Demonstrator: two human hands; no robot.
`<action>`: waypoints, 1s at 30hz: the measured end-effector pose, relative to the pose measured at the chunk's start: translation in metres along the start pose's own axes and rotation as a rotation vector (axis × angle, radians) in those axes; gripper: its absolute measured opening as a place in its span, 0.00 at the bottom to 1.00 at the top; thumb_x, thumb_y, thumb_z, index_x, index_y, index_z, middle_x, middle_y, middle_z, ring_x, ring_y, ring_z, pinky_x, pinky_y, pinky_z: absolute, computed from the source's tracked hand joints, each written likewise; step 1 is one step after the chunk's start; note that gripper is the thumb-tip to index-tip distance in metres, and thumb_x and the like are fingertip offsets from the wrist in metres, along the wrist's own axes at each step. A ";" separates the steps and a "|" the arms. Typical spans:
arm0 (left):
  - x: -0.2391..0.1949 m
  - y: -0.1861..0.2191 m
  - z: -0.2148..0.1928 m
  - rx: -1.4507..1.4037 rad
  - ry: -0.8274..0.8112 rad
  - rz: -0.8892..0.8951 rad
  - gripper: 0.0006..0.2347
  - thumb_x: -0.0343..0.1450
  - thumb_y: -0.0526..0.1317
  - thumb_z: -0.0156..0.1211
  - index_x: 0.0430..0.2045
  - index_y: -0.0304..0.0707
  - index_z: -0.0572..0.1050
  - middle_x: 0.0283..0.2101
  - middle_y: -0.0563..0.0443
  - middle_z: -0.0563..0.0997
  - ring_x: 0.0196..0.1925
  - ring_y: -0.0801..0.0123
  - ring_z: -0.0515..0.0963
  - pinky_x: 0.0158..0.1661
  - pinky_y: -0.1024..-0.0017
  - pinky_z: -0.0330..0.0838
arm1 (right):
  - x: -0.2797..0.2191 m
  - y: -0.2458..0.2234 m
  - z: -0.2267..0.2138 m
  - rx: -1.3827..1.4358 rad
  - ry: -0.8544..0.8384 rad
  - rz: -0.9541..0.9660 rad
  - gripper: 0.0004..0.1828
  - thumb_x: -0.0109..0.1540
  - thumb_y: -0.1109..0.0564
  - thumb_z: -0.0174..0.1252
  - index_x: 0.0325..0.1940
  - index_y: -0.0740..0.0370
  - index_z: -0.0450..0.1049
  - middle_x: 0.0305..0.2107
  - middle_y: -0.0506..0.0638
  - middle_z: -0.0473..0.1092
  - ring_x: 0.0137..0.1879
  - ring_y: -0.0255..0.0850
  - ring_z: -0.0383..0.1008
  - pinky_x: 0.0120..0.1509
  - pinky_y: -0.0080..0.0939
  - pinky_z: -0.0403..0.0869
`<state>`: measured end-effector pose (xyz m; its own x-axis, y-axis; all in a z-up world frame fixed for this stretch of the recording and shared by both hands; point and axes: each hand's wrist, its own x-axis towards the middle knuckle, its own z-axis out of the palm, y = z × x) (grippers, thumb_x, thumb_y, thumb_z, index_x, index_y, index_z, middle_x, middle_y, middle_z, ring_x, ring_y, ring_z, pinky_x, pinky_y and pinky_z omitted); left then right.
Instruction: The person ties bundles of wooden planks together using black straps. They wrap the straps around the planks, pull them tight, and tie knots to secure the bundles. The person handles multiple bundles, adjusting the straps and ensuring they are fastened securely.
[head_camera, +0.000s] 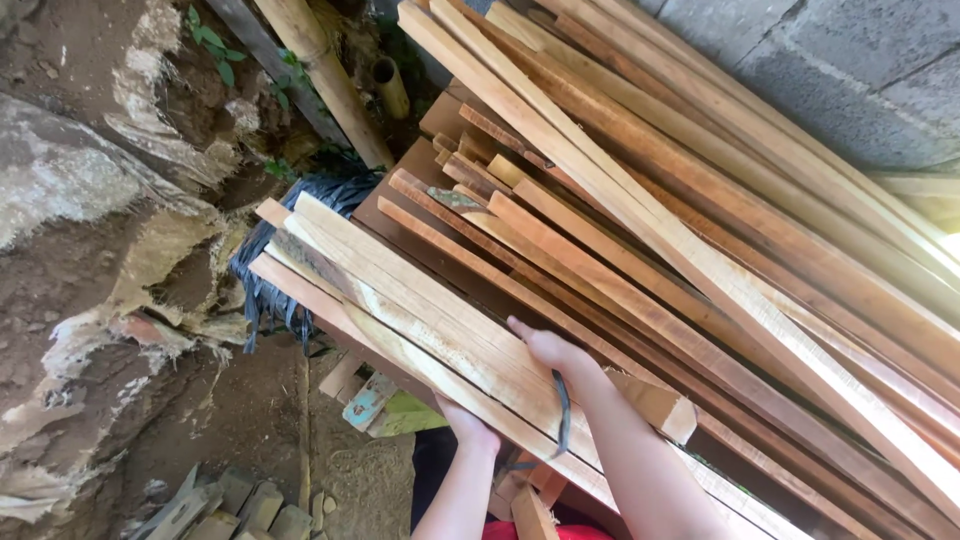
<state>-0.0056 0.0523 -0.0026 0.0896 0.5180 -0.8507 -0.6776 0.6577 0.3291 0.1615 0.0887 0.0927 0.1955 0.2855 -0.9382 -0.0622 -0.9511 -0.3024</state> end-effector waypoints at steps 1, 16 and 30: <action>0.009 -0.005 -0.010 -0.002 0.005 -0.001 0.37 0.70 0.69 0.36 0.68 0.43 0.61 0.68 0.47 0.67 0.70 0.58 0.67 0.66 0.59 0.60 | 0.010 0.005 -0.002 -0.003 -0.003 0.004 0.43 0.61 0.25 0.48 0.71 0.53 0.69 0.68 0.54 0.67 0.71 0.47 0.68 0.74 0.48 0.64; 0.008 -0.002 -0.022 0.037 -0.028 -0.305 0.42 0.65 0.74 0.40 0.66 0.43 0.65 0.67 0.42 0.70 0.68 0.49 0.70 0.64 0.50 0.65 | 0.041 0.021 -0.004 0.094 -0.052 0.087 0.41 0.61 0.26 0.52 0.70 0.51 0.68 0.64 0.53 0.68 0.68 0.46 0.70 0.71 0.50 0.69; 0.066 -0.072 -0.124 0.136 -0.081 -0.189 0.18 0.77 0.47 0.49 0.57 0.38 0.73 0.56 0.50 0.80 0.58 0.62 0.78 0.57 0.63 0.71 | -0.056 0.149 0.014 -0.425 0.805 -1.213 0.25 0.59 0.57 0.61 0.58 0.69 0.70 0.58 0.72 0.69 0.63 0.65 0.68 0.64 0.55 0.68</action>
<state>-0.0411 -0.0289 -0.1331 0.2673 0.4173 -0.8686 -0.5390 0.8119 0.2242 0.1274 -0.0677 0.0982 0.3951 0.8927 0.2168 0.7757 -0.1977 -0.5994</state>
